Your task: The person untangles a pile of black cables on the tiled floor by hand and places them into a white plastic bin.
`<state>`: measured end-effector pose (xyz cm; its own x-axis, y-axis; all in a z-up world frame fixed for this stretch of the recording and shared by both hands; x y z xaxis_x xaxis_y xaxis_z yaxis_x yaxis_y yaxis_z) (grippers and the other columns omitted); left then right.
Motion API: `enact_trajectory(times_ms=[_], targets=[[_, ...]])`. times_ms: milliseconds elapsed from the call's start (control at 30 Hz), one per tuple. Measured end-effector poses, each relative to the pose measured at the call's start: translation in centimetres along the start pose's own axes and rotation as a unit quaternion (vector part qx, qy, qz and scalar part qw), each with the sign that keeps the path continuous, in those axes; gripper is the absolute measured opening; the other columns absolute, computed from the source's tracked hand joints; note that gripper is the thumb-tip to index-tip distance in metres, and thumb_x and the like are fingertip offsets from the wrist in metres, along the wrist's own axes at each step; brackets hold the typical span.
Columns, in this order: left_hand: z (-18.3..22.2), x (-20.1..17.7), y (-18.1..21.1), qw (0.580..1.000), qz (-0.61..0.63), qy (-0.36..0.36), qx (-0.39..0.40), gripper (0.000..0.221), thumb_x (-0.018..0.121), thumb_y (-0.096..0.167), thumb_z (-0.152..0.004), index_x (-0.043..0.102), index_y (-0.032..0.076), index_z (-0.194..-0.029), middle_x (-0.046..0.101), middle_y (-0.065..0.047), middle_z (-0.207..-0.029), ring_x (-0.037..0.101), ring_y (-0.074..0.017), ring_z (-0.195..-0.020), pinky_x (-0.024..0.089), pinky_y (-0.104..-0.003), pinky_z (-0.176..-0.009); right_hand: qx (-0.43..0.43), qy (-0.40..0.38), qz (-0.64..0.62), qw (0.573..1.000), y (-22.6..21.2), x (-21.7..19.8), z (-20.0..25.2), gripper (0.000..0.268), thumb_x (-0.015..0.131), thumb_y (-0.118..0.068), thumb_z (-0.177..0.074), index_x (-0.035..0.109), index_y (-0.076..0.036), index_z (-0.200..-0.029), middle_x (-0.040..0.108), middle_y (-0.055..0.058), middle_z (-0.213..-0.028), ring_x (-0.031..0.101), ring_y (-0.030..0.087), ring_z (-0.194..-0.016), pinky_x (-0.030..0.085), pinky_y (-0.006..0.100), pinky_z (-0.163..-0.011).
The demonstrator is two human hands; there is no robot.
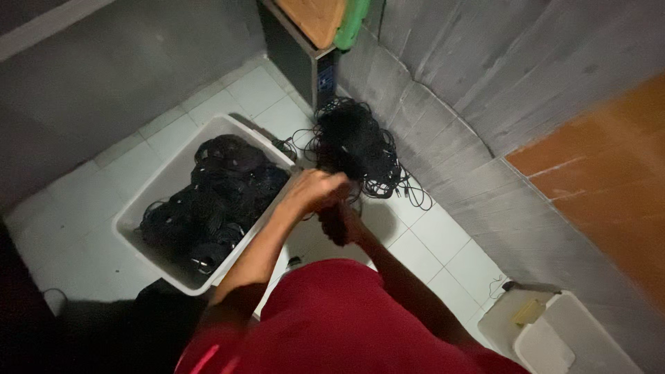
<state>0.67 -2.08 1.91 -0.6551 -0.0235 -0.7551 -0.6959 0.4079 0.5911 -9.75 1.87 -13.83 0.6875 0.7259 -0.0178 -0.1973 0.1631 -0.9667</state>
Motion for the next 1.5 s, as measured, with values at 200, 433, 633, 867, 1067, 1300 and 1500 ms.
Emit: enact_trajectory(times_ms=[200, 433, 633, 867, 1067, 1300, 1500], targets=[[-0.5, -4.0, 1.7, 0.994, 0.046, 0.069, -0.071, 0.028, 0.080, 0.029, -0.094, 0.067, 0.009, -0.079, 0.058, -0.009, -0.058, 0.051, -0.0213, -0.051, 0.045, -0.037, -0.051, -0.009, -0.032, -0.141, 0.989, -3.4, 1.6, 2.3, 0.057, 0.075, -0.056, -0.085, 0.064, -0.003, -0.102, 0.068, 0.011, -0.078, 0.063, 0.018, -0.060, 0.050, 0.034, -0.050], [1.6, 3.9, -9.7, 0.945, 0.219, 0.133, -0.205, 0.038, 0.069, 0.035, -0.101, 0.062, 0.004, -0.080, 0.050, -0.002, -0.063, 0.043, -0.0085, -0.061, 0.041, -0.029, -0.057, 0.022, -0.071, -0.071, 0.995, -5.6, 1.4, 3.7, 0.061, 0.074, -0.059, -0.083, 0.066, -0.003, -0.106, 0.070, 0.012, -0.076, 0.063, 0.018, -0.053, 0.050, 0.032, -0.043], [7.2, 17.0, -15.1, 0.894, 0.378, 0.033, -0.237, 0.024, 0.065, 0.029, -0.101, 0.061, 0.005, -0.096, 0.058, -0.006, -0.081, 0.054, -0.0165, -0.076, 0.045, -0.036, -0.066, -0.023, -0.031, -0.172, 0.984, -5.1, 0.0, 3.0, 0.050, 0.088, -0.028, -0.078, 0.065, 0.003, -0.109, 0.066, 0.015, -0.079, 0.065, 0.025, -0.062, 0.054, 0.038, -0.051], [10.2, 18.4, -9.4, 0.987, -0.034, -0.138, -0.076, 0.026, 0.059, 0.018, -0.093, 0.063, 0.006, -0.116, 0.071, -0.013, -0.099, 0.067, -0.0284, -0.090, 0.050, -0.045, -0.073, -0.201, 0.150, -0.158, 0.955, -6.6, -7.6, -0.8, 0.059, 0.088, -0.014, -0.073, 0.061, -0.002, -0.124, 0.072, 0.008, -0.111, 0.071, 0.021, -0.101, 0.061, 0.038, -0.091], [8.9, 12.6, -2.9, 0.967, 0.023, -0.197, -0.163, 0.033, 0.051, 0.033, -0.115, 0.066, 0.004, -0.111, 0.071, -0.018, -0.078, 0.071, -0.0342, -0.069, 0.053, -0.046, -0.069, -0.191, 0.189, -0.224, 0.937, -9.7, -8.3, -1.3, 0.058, 0.094, -0.025, -0.077, 0.063, 0.004, -0.117, 0.072, 0.010, -0.104, 0.070, 0.021, -0.092, 0.059, 0.037, -0.085], [6.9, 5.0, 4.5, 0.991, -0.023, -0.132, -0.019, 0.033, 0.064, 0.038, -0.099, 0.074, 0.007, -0.093, 0.073, -0.013, -0.078, 0.071, -0.0299, -0.068, 0.055, -0.045, -0.066, -0.085, 0.241, 0.142, 0.956, -9.9, -7.5, -0.9, 0.056, 0.077, -0.059, -0.084, 0.067, -0.004, -0.076, 0.058, 0.000, -0.061, 0.057, 0.013, -0.056, 0.048, 0.033, -0.054], [6.9, 4.8, 5.8, 0.991, -0.063, -0.075, 0.092, 0.023, 0.071, 0.032, -0.096, 0.076, 0.009, -0.096, 0.076, -0.007, -0.086, 0.071, -0.0218, -0.070, 0.055, -0.037, -0.061, 0.022, 0.178, 0.195, 0.964, -7.4, -6.5, -1.4, 0.062, 0.079, -0.055, -0.085, 0.063, 0.003, -0.071, 0.059, 0.005, -0.065, 0.052, 0.016, -0.058, 0.045, 0.035, -0.055]])
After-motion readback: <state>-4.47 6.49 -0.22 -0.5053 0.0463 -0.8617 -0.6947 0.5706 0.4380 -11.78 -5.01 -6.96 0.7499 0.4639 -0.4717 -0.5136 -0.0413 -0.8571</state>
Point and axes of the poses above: each hand's wrist, its own z-axis away from the middle knuckle, its own x-axis out of the palm, y = z × x, the point moved 9 cm from there along -z, towards the middle knuckle
